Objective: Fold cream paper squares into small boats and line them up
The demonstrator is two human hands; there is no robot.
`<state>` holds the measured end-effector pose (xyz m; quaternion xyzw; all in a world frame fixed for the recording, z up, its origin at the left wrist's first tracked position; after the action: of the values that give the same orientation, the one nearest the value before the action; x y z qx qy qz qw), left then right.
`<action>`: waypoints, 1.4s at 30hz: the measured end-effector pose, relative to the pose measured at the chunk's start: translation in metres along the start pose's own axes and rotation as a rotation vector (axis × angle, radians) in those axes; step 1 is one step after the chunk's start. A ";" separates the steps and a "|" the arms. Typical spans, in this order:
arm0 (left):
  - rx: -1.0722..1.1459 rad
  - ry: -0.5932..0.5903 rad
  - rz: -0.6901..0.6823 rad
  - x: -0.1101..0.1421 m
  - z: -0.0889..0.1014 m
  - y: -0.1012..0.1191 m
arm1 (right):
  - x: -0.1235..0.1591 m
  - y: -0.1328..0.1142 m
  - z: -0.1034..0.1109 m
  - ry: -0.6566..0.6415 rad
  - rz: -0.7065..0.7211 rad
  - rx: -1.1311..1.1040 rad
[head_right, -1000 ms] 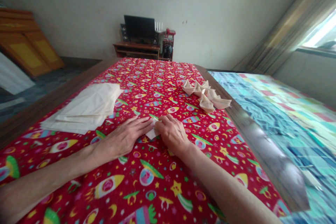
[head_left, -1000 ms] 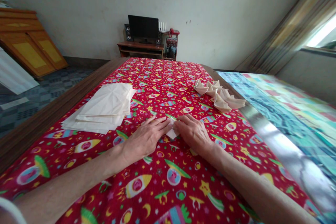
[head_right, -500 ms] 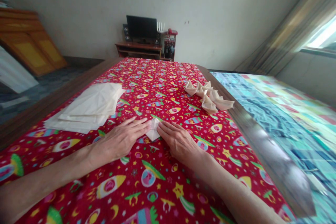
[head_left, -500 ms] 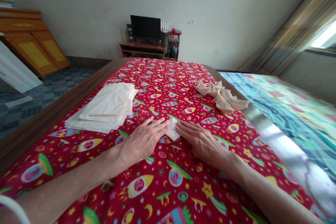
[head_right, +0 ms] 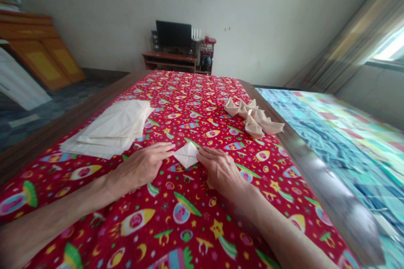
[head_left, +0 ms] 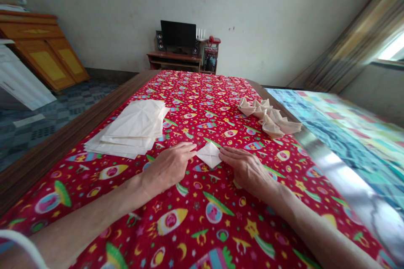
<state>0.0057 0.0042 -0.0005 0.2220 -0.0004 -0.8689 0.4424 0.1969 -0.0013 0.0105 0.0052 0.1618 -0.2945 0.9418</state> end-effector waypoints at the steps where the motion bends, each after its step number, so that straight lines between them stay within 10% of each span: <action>1: 0.034 0.038 0.023 -0.002 0.001 -0.002 | -0.001 0.000 -0.001 0.010 -0.008 0.004; 14: 0.110 -0.099 0.259 -0.048 -0.015 -0.002 | -0.009 0.002 0.001 0.101 -0.102 -0.011; 22: 0.253 0.046 0.156 -0.053 0.013 0.016 | -0.032 0.009 0.018 0.203 -0.090 0.038; 42: 0.496 0.243 0.331 -0.040 0.010 0.001 | -0.025 0.043 -0.015 0.452 -0.441 -0.759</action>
<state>0.0228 0.0327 0.0243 0.4219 -0.1956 -0.7257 0.5070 0.1971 0.0496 -0.0002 -0.3088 0.4550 -0.3986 0.7340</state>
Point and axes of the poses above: each hand's wrist, its own x-axis away from the middle knuckle, its own z-axis out of the back of the hand, y = z × x, the point moved 5 cm from there along -x, towards the middle knuckle, and after that the axes turned 7 degrees about z, right-handed, at the moved point
